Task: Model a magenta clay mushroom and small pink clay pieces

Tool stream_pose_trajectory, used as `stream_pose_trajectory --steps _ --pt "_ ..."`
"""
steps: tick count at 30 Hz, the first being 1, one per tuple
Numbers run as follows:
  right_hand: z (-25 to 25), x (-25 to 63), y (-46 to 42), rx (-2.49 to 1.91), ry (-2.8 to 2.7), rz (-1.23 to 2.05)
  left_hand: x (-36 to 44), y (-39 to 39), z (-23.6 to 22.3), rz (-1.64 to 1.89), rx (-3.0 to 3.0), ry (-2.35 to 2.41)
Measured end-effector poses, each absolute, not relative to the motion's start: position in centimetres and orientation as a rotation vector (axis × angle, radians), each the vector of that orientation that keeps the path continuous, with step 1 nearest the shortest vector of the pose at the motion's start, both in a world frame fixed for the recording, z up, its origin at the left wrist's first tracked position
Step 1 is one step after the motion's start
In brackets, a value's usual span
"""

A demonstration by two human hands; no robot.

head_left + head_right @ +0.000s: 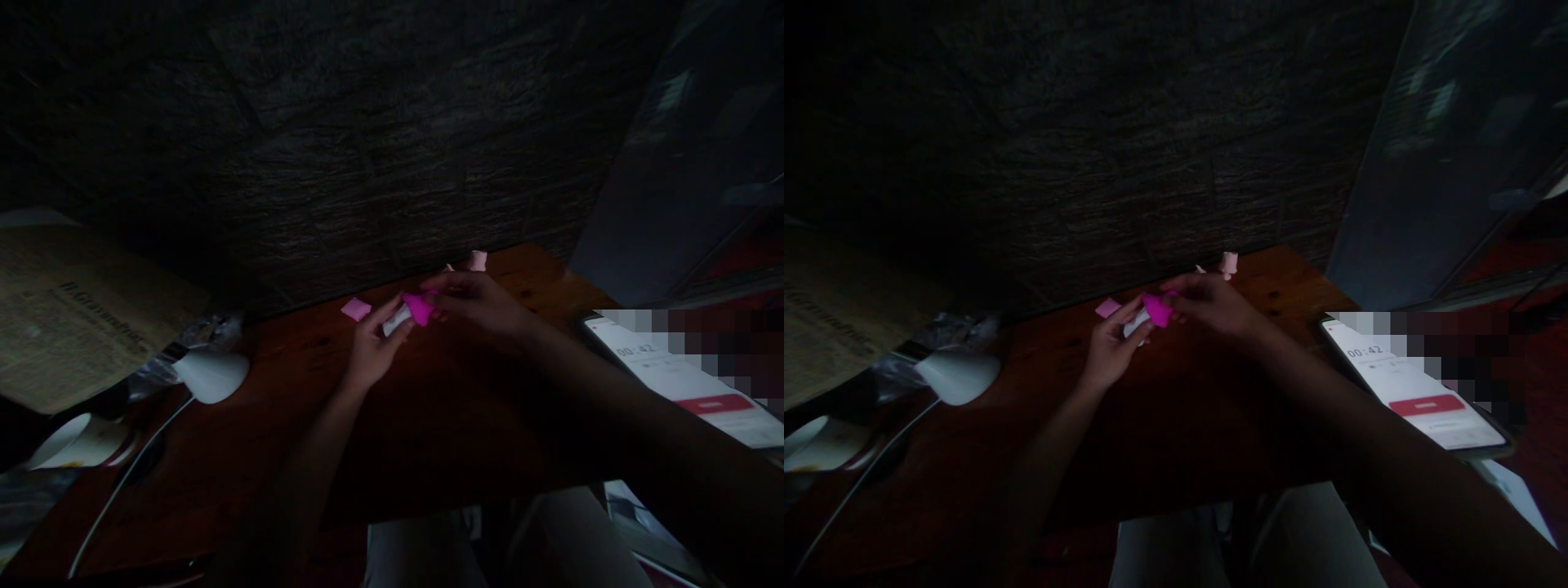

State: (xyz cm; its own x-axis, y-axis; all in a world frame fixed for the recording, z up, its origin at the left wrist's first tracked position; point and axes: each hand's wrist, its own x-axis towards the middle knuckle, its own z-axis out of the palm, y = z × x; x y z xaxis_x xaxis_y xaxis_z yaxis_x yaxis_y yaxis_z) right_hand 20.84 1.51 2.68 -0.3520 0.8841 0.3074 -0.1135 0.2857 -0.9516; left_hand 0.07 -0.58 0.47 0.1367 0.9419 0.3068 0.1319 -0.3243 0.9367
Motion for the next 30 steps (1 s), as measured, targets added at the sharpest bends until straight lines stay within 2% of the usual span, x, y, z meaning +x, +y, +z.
stream_pose_trajectory --steps 22,30 --pt "2.65 21.0 1.91 -0.83 -1.363 1.554 -0.15 -0.76 -0.04 1.374 1.914 1.106" --pt "2.59 21.15 1.83 -0.836 -1.338 1.557 -0.17 -1.01 0.15 1.384 1.914 1.121"
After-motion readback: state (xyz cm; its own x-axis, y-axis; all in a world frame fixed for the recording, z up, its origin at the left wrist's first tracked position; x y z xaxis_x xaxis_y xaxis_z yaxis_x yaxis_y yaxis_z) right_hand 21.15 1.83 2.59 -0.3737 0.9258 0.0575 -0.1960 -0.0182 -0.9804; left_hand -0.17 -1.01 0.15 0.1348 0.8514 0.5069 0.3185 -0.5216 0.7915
